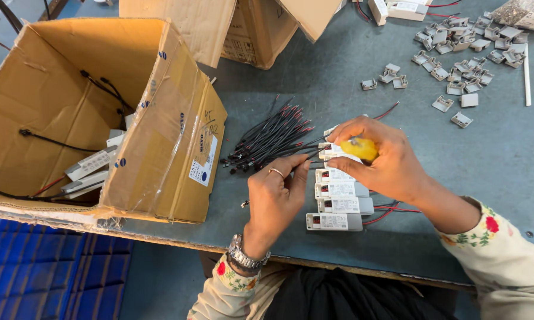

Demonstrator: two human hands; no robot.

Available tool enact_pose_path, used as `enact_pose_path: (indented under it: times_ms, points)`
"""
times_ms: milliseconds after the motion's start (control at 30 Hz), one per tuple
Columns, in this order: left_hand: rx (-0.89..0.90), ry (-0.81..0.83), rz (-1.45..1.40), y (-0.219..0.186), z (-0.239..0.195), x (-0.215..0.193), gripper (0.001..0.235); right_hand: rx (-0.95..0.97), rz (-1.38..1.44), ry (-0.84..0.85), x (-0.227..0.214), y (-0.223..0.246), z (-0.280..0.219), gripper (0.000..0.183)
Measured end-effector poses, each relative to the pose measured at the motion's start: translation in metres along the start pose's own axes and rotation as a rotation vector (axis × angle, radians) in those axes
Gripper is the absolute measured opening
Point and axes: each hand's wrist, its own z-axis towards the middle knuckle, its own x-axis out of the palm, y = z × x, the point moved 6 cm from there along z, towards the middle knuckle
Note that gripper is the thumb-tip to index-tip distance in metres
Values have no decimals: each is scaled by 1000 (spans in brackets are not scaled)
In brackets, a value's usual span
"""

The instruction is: The person assembles electronics components by picking up white driver cases, threading wires through plastic caps, and securing the caps onto the cases using a screwdriver.

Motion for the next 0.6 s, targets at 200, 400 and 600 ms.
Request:
enact_pose_path:
  times_ms: [200,400,600]
  points:
    - [-37,55,-44,-2,-3,8,12,72,-33,-37,5,-11,-4,28]
    - [25,45,-139,-8,-1,16,13,101,56,-32,8,-17,-9,33]
    - [-273,136,-337,12,-5,26,13,75,273,-7,13,-25,-13,34]
